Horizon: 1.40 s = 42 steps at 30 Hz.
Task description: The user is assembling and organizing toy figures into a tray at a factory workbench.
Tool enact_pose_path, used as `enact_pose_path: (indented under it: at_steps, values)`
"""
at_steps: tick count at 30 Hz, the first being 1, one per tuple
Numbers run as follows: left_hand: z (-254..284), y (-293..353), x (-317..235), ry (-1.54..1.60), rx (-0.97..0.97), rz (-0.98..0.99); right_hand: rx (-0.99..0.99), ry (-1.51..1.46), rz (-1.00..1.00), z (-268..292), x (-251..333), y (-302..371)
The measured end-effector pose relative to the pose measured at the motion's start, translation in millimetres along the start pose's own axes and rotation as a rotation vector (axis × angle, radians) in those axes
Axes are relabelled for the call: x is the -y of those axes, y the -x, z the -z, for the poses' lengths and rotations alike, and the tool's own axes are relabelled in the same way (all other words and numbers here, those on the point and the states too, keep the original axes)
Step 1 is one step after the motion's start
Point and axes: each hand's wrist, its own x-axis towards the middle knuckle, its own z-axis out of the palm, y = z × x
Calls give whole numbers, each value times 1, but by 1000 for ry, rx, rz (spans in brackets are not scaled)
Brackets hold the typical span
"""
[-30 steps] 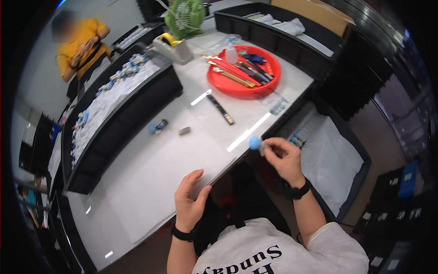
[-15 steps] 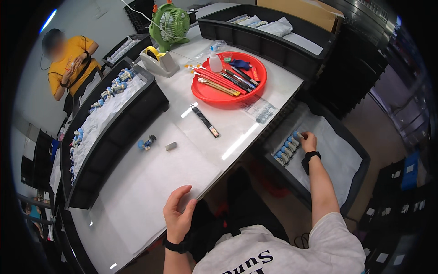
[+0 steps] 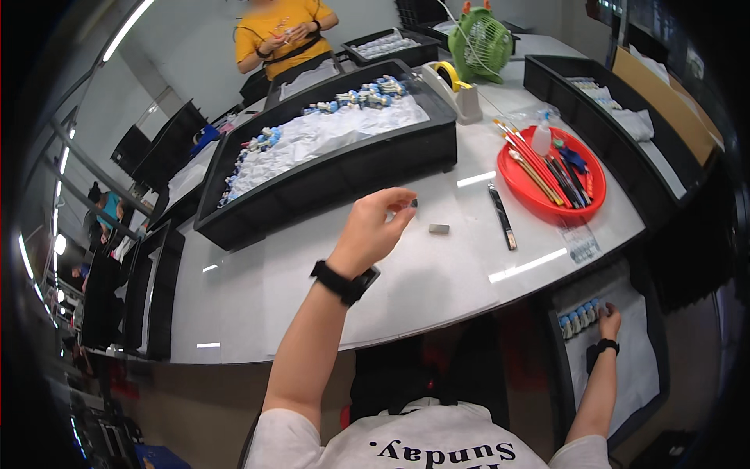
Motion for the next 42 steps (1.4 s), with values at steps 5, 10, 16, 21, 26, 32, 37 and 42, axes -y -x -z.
enact_pose_path:
  at_steps: [5,10,16,21,26,32,37,42]
  values:
    - [-24,-38,53,-468,42,-137,-22,-532,39,13,57,20]
    - [-18,-36,69,-559,112,148,117,-842,20,55,160,80]
    - [8,13,14,72,121,165,238,-1020,71,69,236,126]
    - [-9,78,-9,699,252,256,707,-1281,160,69,337,194]
    - [-28,112,-1,839,179,494,1108,-1352,111,59,377,239]
    - [-26,131,15,1028,193,564,1226,-1433,-68,52,375,246]
    - [-29,135,17,994,166,478,1235,-1437,-82,52,372,246]
    - [-31,135,11,1041,127,422,1155,-1463,-51,52,369,245]
